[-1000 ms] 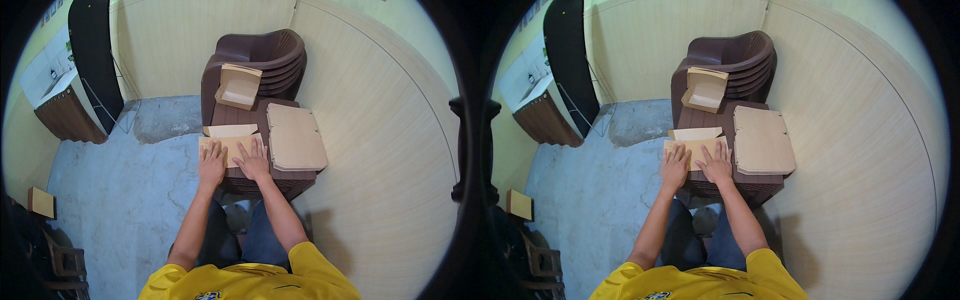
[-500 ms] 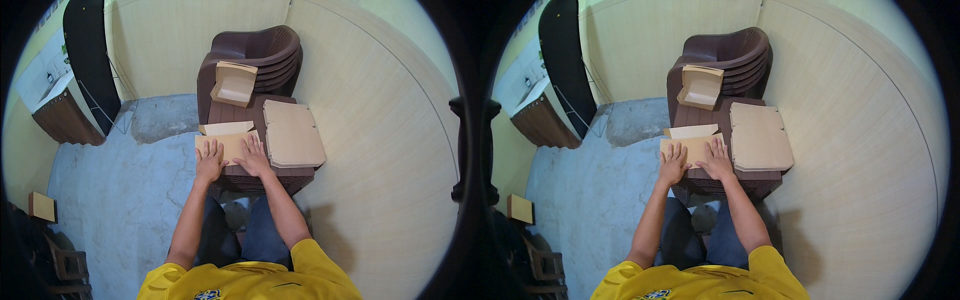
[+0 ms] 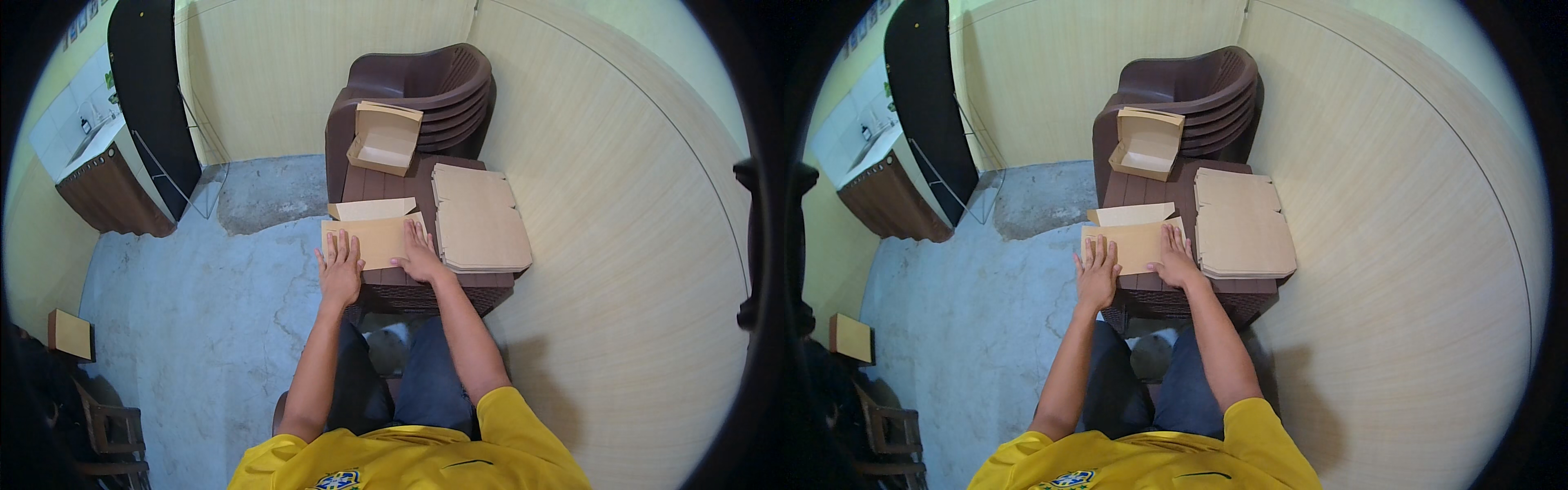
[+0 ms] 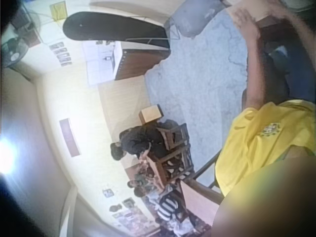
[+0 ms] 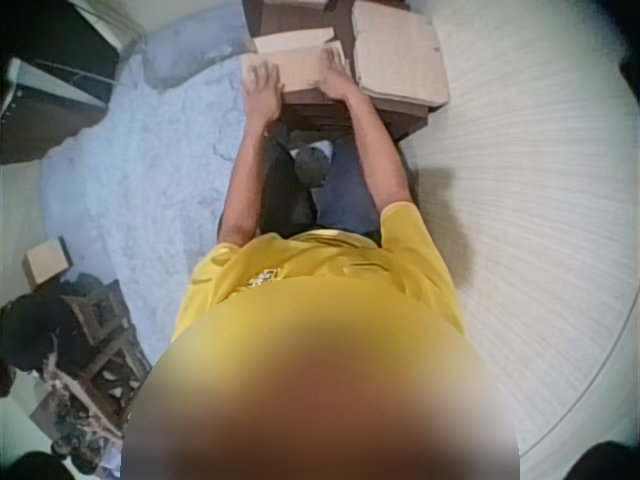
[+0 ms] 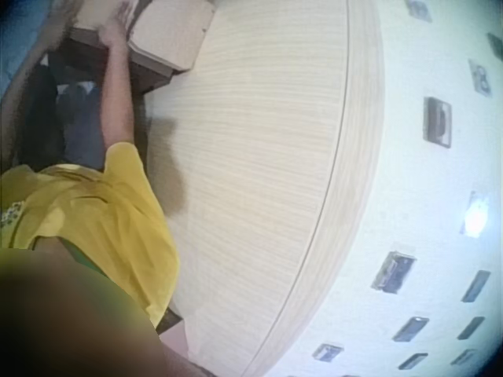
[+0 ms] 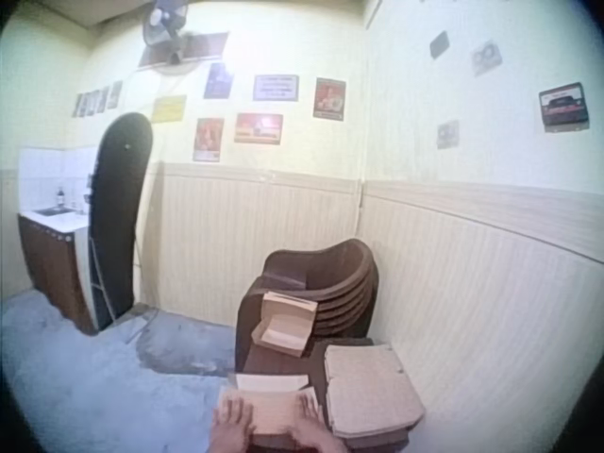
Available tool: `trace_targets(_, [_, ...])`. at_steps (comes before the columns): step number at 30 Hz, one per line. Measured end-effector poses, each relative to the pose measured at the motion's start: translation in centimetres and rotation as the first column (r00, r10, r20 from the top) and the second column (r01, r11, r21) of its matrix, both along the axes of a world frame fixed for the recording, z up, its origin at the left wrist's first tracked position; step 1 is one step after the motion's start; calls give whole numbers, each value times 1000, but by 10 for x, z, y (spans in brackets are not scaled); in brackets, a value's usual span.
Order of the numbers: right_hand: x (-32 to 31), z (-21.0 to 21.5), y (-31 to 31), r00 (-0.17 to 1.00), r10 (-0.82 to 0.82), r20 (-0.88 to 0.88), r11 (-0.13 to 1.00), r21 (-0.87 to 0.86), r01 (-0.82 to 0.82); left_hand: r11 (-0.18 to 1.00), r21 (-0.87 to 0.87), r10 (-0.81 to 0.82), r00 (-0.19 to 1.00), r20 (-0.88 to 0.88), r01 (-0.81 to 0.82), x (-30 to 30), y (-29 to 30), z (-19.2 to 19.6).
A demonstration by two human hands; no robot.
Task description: The person folds flat cardboard pieces into small boxes by hand, tucking flaps and securing edges. Completed boxes are stacked on a nearby chair.
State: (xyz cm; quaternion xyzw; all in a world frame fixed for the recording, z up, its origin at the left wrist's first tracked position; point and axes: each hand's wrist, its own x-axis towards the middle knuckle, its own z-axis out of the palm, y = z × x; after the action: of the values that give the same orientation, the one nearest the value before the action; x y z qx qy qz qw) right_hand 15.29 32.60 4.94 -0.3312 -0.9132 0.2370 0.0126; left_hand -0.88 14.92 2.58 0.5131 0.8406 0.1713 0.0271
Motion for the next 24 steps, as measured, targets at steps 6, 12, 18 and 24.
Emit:
trace_targets(6, [17, 7, 18, 990, 135, -47, 984, -108, -139, 997, 39, 56, 994, 98, -60, -7, -11, 0])
trace_targets(12, [16, 5, 21, 990, 137, -44, 982, -126, -141, 984, 102, 118, 959, 256, -149, -24, -25, -5])
trace_targets(18, [19, -3, 25, 985, 128, -115, 986, -91, -139, 929, 210, 194, 884, 425, -305, -26, -34, -7])
trace_targets(24, [12, 9, 2, 976, -89, -201, 994, 51, 101, 872, 385, 120, 892, 435, -304, -13, -44, -6])
